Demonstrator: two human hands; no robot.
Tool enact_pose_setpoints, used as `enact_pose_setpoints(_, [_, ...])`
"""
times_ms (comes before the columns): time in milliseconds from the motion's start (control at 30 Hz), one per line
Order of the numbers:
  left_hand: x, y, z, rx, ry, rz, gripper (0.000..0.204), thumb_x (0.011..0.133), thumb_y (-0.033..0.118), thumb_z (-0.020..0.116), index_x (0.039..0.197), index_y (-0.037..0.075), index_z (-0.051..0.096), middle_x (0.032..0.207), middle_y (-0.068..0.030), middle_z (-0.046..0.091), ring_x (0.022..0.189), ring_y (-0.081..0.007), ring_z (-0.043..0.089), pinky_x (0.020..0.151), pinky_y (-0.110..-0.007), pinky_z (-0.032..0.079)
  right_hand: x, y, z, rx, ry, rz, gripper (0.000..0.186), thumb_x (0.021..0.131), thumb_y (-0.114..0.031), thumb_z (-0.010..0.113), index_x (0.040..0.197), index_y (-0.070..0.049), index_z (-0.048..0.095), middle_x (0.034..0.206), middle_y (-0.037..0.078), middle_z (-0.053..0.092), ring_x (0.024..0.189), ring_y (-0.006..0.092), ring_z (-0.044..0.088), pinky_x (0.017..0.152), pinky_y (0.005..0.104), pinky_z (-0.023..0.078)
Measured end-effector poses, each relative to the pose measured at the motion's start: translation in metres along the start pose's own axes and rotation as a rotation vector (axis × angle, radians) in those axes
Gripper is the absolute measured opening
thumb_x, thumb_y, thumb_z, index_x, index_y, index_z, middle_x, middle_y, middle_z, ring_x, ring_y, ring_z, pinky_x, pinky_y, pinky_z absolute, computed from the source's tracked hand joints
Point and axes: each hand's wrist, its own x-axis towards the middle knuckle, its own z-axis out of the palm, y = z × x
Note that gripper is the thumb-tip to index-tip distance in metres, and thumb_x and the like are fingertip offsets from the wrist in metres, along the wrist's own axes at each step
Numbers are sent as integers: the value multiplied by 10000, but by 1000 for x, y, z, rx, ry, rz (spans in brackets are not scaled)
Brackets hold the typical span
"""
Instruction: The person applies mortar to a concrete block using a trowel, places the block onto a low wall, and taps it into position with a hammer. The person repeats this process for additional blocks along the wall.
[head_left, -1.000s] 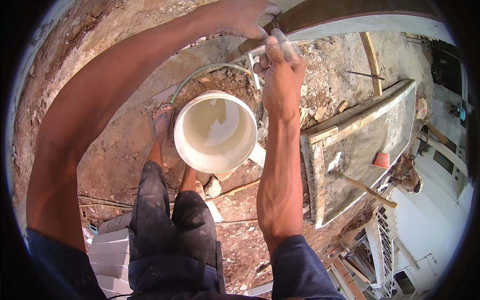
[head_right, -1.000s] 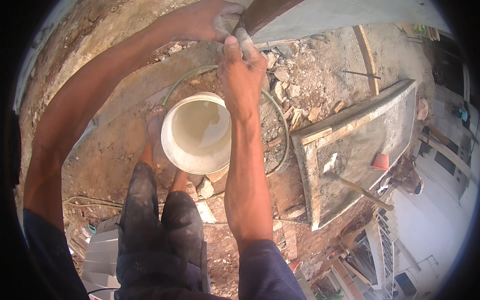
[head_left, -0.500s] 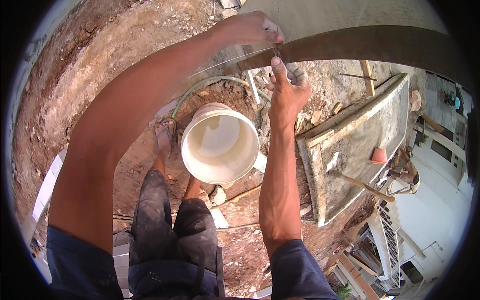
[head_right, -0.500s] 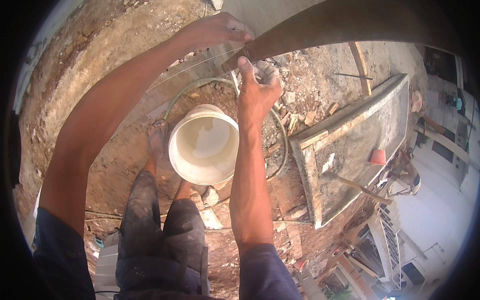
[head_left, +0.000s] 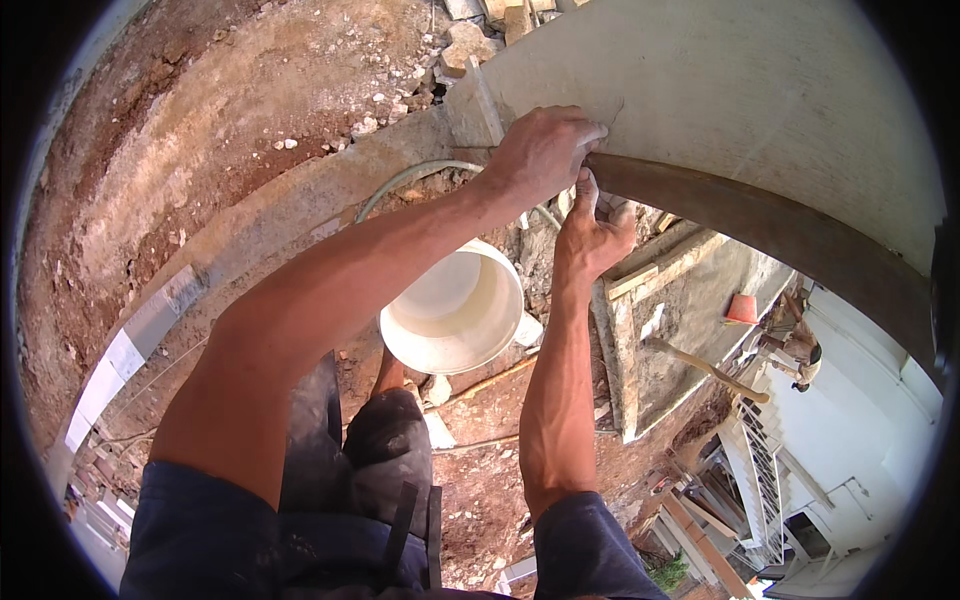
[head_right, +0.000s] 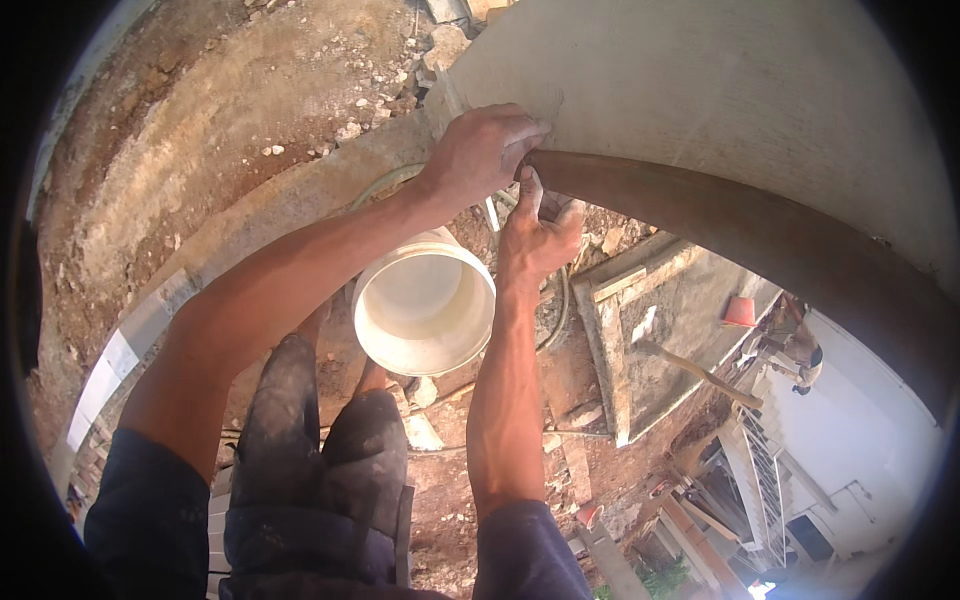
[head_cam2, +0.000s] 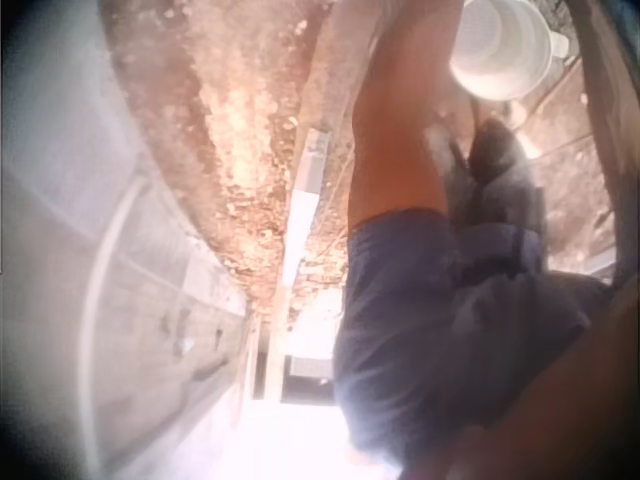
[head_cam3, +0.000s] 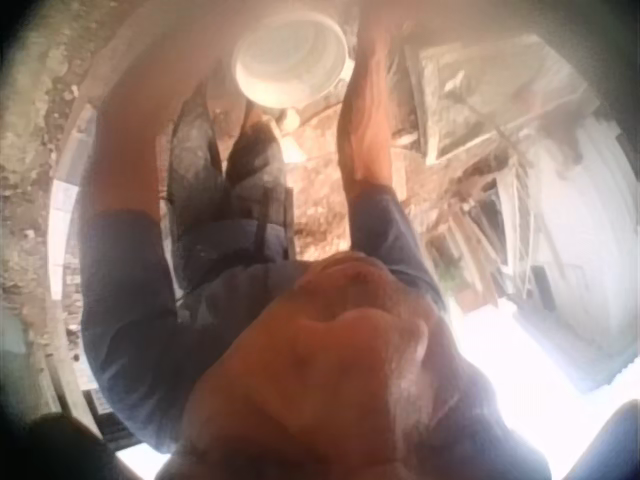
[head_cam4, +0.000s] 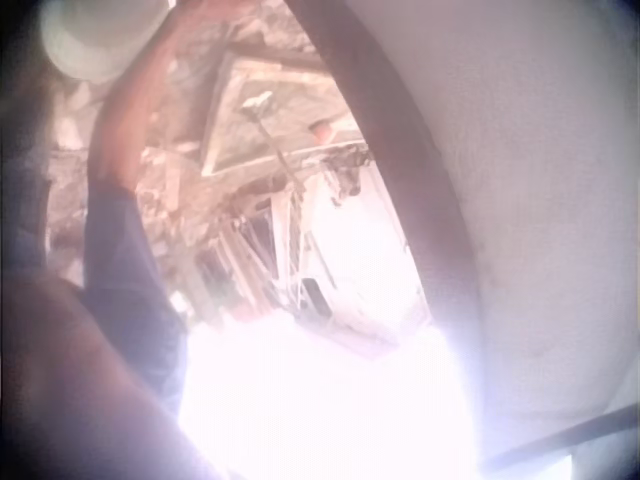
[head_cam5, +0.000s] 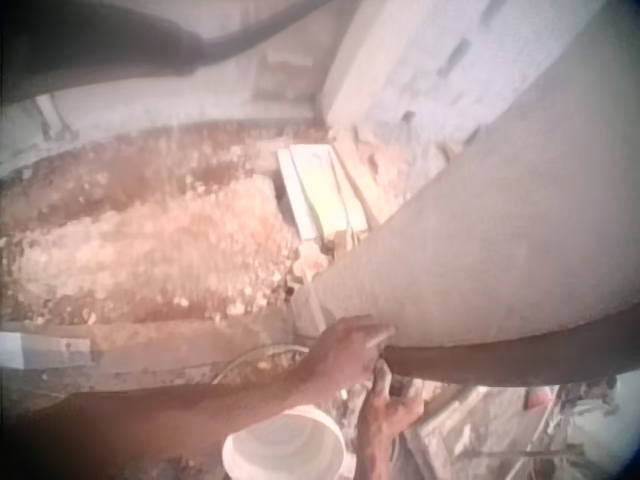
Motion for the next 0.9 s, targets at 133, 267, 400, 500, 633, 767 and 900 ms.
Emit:
enact_pose_setpoints(133, [5, 1, -10, 112, -234, 198, 358, 712, 1, 603, 1059, 43, 679, 983, -108, 629, 934, -292, 593, 802, -396, 499, 1, 8, -2, -16, -1, 0, 242, 822, -146, 737, 983, 22, 670, 842, 129, 721, 707, 205, 695, 649, 312, 537])
enact_pose_setpoints(267, [27, 7, -18, 119, -520, 104, 426, 654, -1, 641, 1072, 71, 684, 1052, -73, 599, 1070, -278, 541, 905, -400, 463, 2, 11, -1, -80, 38, -68, 252, 843, -159, 717, 989, 42, 671, 812, 110, 704, 691, 167, 637, 634, 287, 507])
enact_pose_setpoints(400, [32, 7, -19, 54, -558, -9, 459, 673, 0, 651, 1125, 81, 669, 1088, -86, 574, 1082, -297, 533, 961, -404, 442, 1, 21, -3, -217, 24, -43, 328, 837, -235, 742, 980, 52, 673, 789, 93, 691, 654, 147, 593, 604, 270, 482])
enact_pose_setpoints(500, [26, 11, -52, 95, -470, -136, 484, 733, 55, 652, 1215, 96, 621, 1187, -107, 548, 1135, -302, 518, 1020, -398, 409, 1, -10, -2, 39, -60, 56, 386, 824, -283, 761, 977, 59, 669, 770, 93, 682, 653, 148, 582, 588, 276, 478])
enact_pose_setpoints(633, [-11, 23, -166, 71, -172, -210, 543, 809, 158, 641, 1338, 125, 525, 1314, -138, 491, 1227, -273, 480, 1064, -382, 371, 0, -3, -25, 10, -141, 288, 468, 824, -351, 756, 1054, 40, 639, 817, 98, 664, 741, 146, 610, 661, 269, 496])
enact_pose_setpoints(767, [-142, 67, -300, 279, 134, -340, 338, 875, 226, 637, 1163, 50, 631, 1016, -94, 639, 985, -252, 611, 870, -357, 476, -80, 15, -60, 143, -233, 426, 339, 887, -291, 668, 950, 39, 624, 672, 43, 555, 601, 99, 491, 510, 263, 407])
enact_pose_setpoints(900, [-328, 143, -357, 450, 102, -614, 355, 950, 330, 546, 865, -14, 570, 789, -190, 567, 743, -358, 579, 674, -429, 439, -239, 67, -117, -119, -660, 401, 463, 951, -362, 524, 803, 73, 583, 565, 72, 502, 500, 176, 462, 472, 337, 400])
